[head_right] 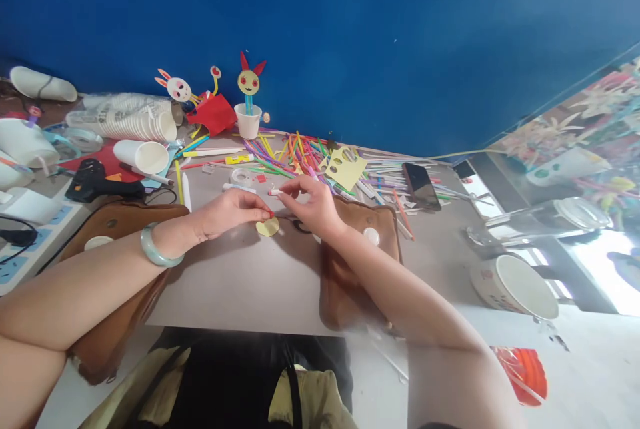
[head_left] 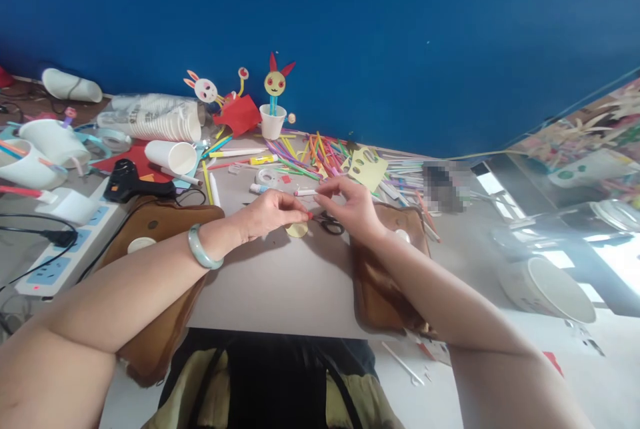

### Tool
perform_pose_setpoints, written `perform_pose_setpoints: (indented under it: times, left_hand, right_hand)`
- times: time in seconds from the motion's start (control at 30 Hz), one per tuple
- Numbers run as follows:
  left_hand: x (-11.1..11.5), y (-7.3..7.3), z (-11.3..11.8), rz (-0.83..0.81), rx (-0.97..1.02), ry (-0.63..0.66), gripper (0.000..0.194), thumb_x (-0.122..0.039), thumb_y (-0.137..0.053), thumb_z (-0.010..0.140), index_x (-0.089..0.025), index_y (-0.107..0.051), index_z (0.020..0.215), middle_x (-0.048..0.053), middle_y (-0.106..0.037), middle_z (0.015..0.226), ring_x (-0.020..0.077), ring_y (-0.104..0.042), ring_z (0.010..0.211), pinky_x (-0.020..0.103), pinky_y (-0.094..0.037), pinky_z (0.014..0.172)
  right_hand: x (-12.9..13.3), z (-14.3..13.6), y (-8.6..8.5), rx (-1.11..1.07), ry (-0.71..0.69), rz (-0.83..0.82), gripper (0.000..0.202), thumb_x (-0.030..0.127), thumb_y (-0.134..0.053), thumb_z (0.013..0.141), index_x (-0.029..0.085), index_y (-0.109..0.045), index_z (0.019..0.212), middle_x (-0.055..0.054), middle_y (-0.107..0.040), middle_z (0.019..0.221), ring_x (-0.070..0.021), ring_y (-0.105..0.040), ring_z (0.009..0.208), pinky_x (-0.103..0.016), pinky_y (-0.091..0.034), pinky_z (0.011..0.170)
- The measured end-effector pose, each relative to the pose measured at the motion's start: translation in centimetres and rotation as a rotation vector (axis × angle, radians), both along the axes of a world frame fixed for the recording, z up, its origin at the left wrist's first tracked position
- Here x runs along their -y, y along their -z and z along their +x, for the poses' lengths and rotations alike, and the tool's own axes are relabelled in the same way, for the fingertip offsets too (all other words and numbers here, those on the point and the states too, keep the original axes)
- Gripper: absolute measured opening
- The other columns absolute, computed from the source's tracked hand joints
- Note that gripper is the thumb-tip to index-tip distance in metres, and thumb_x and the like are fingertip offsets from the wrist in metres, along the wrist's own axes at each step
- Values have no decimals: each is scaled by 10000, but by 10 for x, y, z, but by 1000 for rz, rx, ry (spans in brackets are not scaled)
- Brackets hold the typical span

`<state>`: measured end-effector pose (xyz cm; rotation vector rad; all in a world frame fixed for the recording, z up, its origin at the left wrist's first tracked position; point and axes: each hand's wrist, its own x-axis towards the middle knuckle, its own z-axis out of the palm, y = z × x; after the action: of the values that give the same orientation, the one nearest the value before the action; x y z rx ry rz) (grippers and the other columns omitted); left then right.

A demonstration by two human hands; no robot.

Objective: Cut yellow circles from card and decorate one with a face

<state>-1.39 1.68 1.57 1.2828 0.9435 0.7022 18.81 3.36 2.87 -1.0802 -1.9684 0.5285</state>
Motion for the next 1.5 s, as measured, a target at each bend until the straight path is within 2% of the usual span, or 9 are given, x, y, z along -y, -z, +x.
perform_pose_setpoints:
  times: [0.17, 0.3, 0.53, 0.63, 0.73, 0.93, 1.13, 1.27, 1.5]
  left_hand:
    - [1, -8, 0, -157, 50, 30, 196, -318, -757, 688, -137, -705, 743, -14, -583, 610, 78, -462, 572, 227, -322, 540]
    - [1, -8, -1, -210, 108, 94, 211, -330, -761, 700, -139, -670, 707, -39, -511, 567, 55, -387, 523, 219, -272, 510]
    - [2, -10, -3, -216, 163, 235, 259, -362, -757, 730, -134, -643, 684, -35, -501, 558, 54, -387, 519, 221, -276, 508]
    - [3, -12, -4, -222, 161, 261, 242, -346, -747, 734, -134, -640, 682, -24, -526, 583, 61, -408, 528, 228, -288, 514]
    - [3, -12, -5, -227, 149, 262, 227, -333, -746, 721, -139, -638, 674, -13, -542, 605, 73, -431, 537, 239, -301, 516]
    - [2, -7, -3, -235, 146, 253, 228, -340, -738, 711, -150, -631, 647, -7, -552, 631, 81, -449, 544, 245, -314, 517]
    - [3, -6, -3, -236, 158, 266, 241, -348, -738, 714, -147, -624, 645, -13, -534, 616, 77, -440, 547, 239, -298, 518]
    - [4, -6, -3, -239, 155, 258, 237, -341, -741, 710, -146, -624, 642, -17, -518, 601, 81, -446, 558, 238, -293, 522]
    - [3, -5, -2, -236, 146, 260, 261, -365, -747, 706, -148, -623, 629, -15, -514, 600, 79, -430, 540, 240, -297, 516]
  right_hand:
    - [19, 14, -6, 183, -152, 376, 57, 237, -683, 842, 219, -652, 798, -23, -707, 778, -169, -639, 761, -349, -475, 775]
    - [24, 16, -11, 378, -166, 654, 43, 217, -683, 849, 242, -651, 862, 2, -709, 807, -142, -607, 732, -333, -425, 755]
    - [28, 17, -10, 460, -181, 920, 141, 137, -662, 836, 237, -640, 933, 18, -691, 815, -115, -579, 697, -334, -391, 766]
    - [28, 20, -10, 538, -212, 932, 140, 159, -630, 862, 266, -654, 949, 24, -687, 823, -117, -588, 704, -346, -374, 764]
    - [29, 23, -11, 616, -234, 835, 154, 191, -595, 888, 311, -665, 956, 32, -689, 831, -124, -602, 706, -361, -366, 749]
    - [32, 25, -12, 514, -311, 681, 242, 169, -599, 884, 361, -673, 1012, 38, -689, 857, -122, -613, 741, -364, -378, 740]
    - [33, 22, -12, 638, -286, 725, 191, 186, -575, 897, 322, -684, 974, 21, -691, 839, -130, -617, 719, -353, -372, 691]
    - [33, 20, -11, 591, -290, 812, 132, 177, -598, 889, 286, -670, 907, 22, -688, 824, -123, -599, 699, -345, -358, 682]
    - [33, 21, -4, 534, -273, 754, 99, 245, -639, 874, 323, -659, 933, 43, -685, 837, -117, -583, 702, -353, -364, 720]
